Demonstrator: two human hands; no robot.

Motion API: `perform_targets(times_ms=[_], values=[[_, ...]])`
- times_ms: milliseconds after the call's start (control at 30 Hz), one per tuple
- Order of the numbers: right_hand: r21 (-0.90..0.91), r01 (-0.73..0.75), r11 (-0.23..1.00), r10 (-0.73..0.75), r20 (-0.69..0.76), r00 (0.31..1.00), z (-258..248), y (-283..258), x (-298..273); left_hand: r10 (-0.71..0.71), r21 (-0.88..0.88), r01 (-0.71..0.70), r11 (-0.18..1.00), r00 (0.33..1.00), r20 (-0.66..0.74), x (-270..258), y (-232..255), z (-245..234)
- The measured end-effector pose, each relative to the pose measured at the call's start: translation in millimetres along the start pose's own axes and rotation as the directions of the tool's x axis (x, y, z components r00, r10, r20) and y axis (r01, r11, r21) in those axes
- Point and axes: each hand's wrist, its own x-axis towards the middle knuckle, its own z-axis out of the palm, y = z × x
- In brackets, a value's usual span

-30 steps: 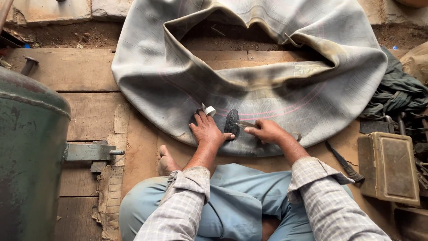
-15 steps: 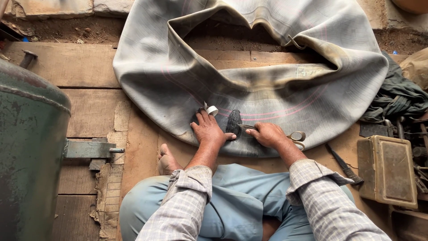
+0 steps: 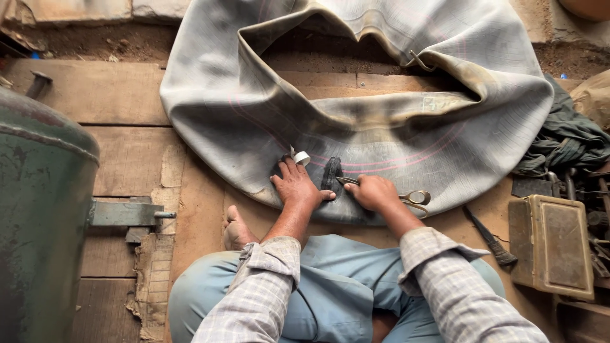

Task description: The person sits on the ground repairing a large rubber inner tube. They apply adhesive from a small container onto a marked spot on the tube, press and work a rubber patch onto the cemented area by hand, and use scissors to trim or prepare patch material.

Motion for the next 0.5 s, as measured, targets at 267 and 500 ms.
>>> perform_targets(times_ms=[267,500], values=[[0.247,0.045,0.968,-0.059,0.051,0.997,5,23,11,-0.009,-0.017,0.008,1.0,0.999,-0.048,0,-2,-3],[0.014,0.023,1.0,-0.022,-0.047,0.999,13,-6,-3,-0.013,-0.003,0.013,1.0,1.0,-0.027,-1,-1,-5]])
